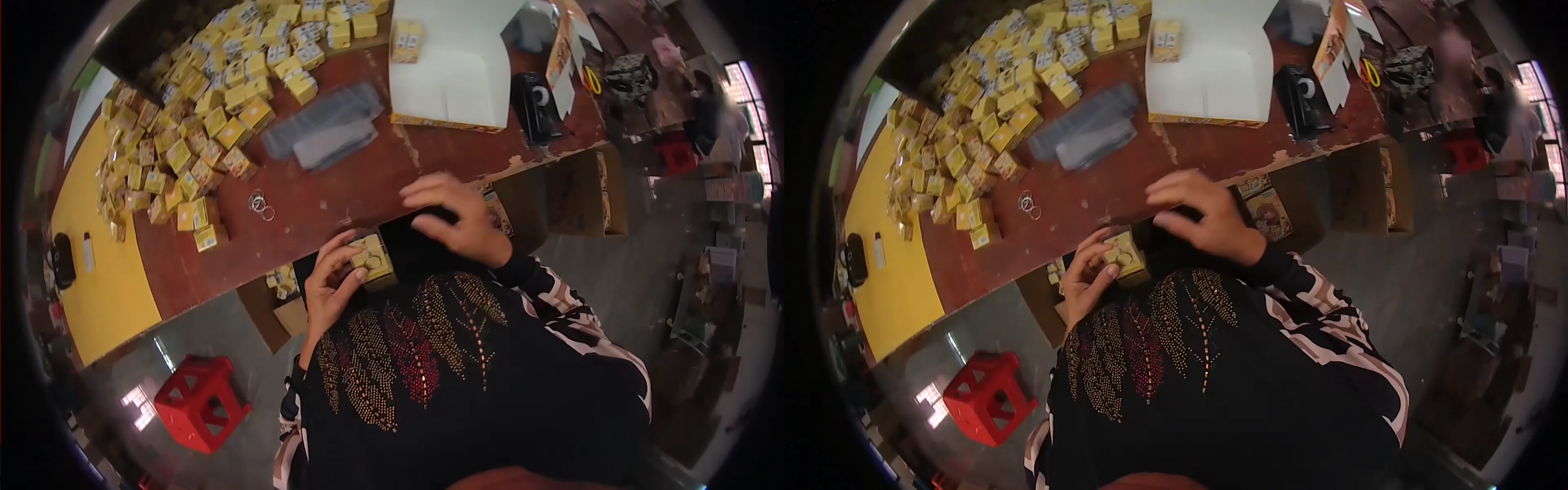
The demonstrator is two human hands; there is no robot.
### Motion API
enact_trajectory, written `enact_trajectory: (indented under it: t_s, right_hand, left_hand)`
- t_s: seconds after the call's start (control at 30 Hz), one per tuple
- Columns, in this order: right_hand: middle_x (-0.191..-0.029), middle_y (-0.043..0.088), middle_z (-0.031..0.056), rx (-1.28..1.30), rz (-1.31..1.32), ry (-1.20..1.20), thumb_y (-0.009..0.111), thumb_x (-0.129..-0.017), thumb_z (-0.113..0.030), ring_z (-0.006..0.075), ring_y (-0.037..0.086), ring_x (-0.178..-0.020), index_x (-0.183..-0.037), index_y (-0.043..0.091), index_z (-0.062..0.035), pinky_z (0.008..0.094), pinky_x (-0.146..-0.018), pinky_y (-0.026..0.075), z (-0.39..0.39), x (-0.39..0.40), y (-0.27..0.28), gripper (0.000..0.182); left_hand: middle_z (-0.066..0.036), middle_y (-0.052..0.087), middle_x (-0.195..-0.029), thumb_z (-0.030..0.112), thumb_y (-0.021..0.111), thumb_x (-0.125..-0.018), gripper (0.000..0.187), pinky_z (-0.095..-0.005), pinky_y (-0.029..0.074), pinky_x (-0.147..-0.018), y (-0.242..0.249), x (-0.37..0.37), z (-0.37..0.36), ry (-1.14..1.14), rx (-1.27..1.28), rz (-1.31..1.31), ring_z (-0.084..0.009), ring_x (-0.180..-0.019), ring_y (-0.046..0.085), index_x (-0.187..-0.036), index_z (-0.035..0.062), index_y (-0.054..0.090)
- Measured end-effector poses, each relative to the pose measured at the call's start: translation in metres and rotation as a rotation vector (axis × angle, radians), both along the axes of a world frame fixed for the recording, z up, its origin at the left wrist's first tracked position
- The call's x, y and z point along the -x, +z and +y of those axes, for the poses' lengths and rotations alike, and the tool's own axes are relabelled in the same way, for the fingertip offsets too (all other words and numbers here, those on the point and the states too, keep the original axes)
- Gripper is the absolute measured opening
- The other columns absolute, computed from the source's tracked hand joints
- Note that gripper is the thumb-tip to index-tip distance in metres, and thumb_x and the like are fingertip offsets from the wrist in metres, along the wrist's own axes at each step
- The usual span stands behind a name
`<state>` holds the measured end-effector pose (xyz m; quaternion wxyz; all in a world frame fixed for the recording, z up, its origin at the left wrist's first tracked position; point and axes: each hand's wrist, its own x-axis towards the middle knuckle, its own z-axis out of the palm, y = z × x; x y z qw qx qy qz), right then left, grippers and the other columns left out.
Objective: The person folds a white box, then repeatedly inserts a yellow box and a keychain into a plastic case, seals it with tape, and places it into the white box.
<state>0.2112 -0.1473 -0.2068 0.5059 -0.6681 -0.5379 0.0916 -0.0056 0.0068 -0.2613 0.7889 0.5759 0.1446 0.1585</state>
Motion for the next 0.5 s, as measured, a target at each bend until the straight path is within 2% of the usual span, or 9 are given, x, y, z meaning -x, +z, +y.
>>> enact_trajectory:
  t_s: [0.03, 0.07, 0.1, 0.13, 0.2, 0.23, 0.3, 0.33, 0.5]
  right_hand:
    - [-0.105, 0.068, 0.0056, -0.037, 0.213, -0.321, 0.068, -0.09, -0.007, 0.0155, 0.064, -0.095, -0.102, 0.068, -0.002, 0.028, -0.082, 0.051, -0.011, -0.015, 0.001, 0.014]
    - [-0.096, 0.067, 0.0019, -0.117, 0.276, -0.593, 0.064, -0.094, -0.011, 0.0083, 0.06, -0.083, -0.1, 0.067, -0.0014, 0.0227, -0.074, 0.048, -0.021, -0.041, 0.013, 0.011]
    - [-0.091, 0.067, 0.0002, -0.232, 0.284, -0.774, 0.063, -0.096, -0.014, 0.0063, 0.057, -0.075, -0.097, 0.067, -0.0008, 0.0214, -0.068, 0.044, -0.038, -0.075, 0.012, 0.014]
    - [-0.088, 0.065, 0.0001, -0.222, 0.212, -0.884, 0.064, -0.096, -0.016, 0.0055, 0.055, -0.073, -0.098, 0.068, 0.0003, 0.0223, -0.065, 0.043, -0.063, -0.112, 0.006, 0.016]
    - [-0.083, 0.064, -0.0009, -0.101, -0.05, -0.94, 0.065, -0.095, -0.018, 0.0048, 0.053, -0.072, -0.095, 0.069, 0.0008, 0.0229, -0.064, 0.042, -0.108, -0.178, -0.016, 0.019]
    - [-0.083, 0.064, -0.0009, -0.109, -0.057, -0.948, 0.065, -0.095, -0.018, 0.0048, 0.053, -0.072, -0.095, 0.069, 0.0008, 0.0229, -0.064, 0.042, -0.122, -0.193, -0.019, 0.019]
    - [-0.074, 0.065, 0.0021, 0.215, 0.177, -0.943, 0.069, -0.091, -0.024, 0.0092, 0.056, -0.07, -0.091, 0.07, 0.0045, 0.0271, -0.065, 0.045, -0.142, -0.216, -0.024, 0.029]
    - [-0.077, 0.065, -0.0025, 0.289, 0.271, -0.893, 0.069, -0.092, -0.025, 0.0058, 0.055, -0.073, -0.086, 0.071, 0.0015, 0.0237, -0.068, 0.043, -0.147, -0.225, -0.028, 0.027]
    - [-0.081, 0.067, -0.0014, 0.318, 0.478, -0.778, 0.071, -0.09, -0.023, 0.0068, 0.058, -0.076, -0.088, 0.073, -0.0001, 0.0248, -0.072, 0.044, -0.154, -0.232, -0.038, 0.023]
  left_hand:
    - [-0.012, 0.045, -0.145, 0.0, 0.069, -0.09, 0.031, -0.0325, 0.05, -0.096, -0.001, -0.001, 0.002, 0.031, 0.01, 0.019, -0.0209, -0.124, 0.054, -0.12, 0.003, 0.065]
    - [-0.012, 0.046, -0.144, 0.001, 0.069, -0.09, 0.03, -0.0321, 0.049, -0.096, -0.002, -0.003, 0.003, 0.063, 0.022, 0.043, -0.0209, -0.123, 0.055, -0.12, 0.0037, 0.065]
    - [-0.011, 0.049, -0.143, 0.002, 0.07, -0.09, 0.03, -0.031, 0.049, -0.094, 0.004, -0.006, 0.003, 0.085, -0.023, 0.057, -0.0203, -0.121, 0.056, -0.119, 0.0044, 0.065]
    - [-0.011, 0.049, -0.143, 0.002, 0.07, -0.09, 0.03, -0.031, 0.049, -0.094, 0.004, -0.009, 0.004, 0.066, -0.027, 0.049, -0.0203, -0.121, 0.056, -0.119, 0.0044, 0.065]
    - [-0.012, 0.049, -0.142, 0.003, 0.071, -0.089, 0.03, -0.0309, 0.05, -0.094, 0.003, -0.012, 0.005, 0.087, -0.009, 0.049, -0.0197, -0.12, 0.057, -0.119, 0.004, 0.065]
    - [-0.012, 0.049, -0.142, 0.003, 0.071, -0.089, 0.03, -0.0309, 0.05, -0.094, 0.005, -0.014, 0.006, 0.079, -0.013, 0.039, -0.0197, -0.12, 0.057, -0.119, 0.004, 0.065]
    - [-0.012, 0.049, -0.142, 0.003, 0.072, -0.089, 0.03, -0.0306, 0.05, -0.094, 0.01, -0.017, 0.008, 0.056, -0.061, 0.054, -0.0189, -0.119, 0.057, -0.118, 0.0037, 0.066]
    - [-0.012, 0.049, -0.142, 0.003, 0.072, -0.089, 0.03, -0.0306, 0.05, -0.094, 0.01, -0.018, 0.008, 0.057, -0.064, 0.05, -0.0189, -0.119, 0.057, -0.118, 0.0037, 0.066]
    - [-0.011, 0.048, -0.142, 0.003, 0.073, -0.088, 0.031, -0.0305, 0.049, -0.095, 0.01, -0.02, 0.006, 0.047, -0.066, 0.059, -0.0178, -0.117, 0.057, -0.118, 0.0034, 0.066]
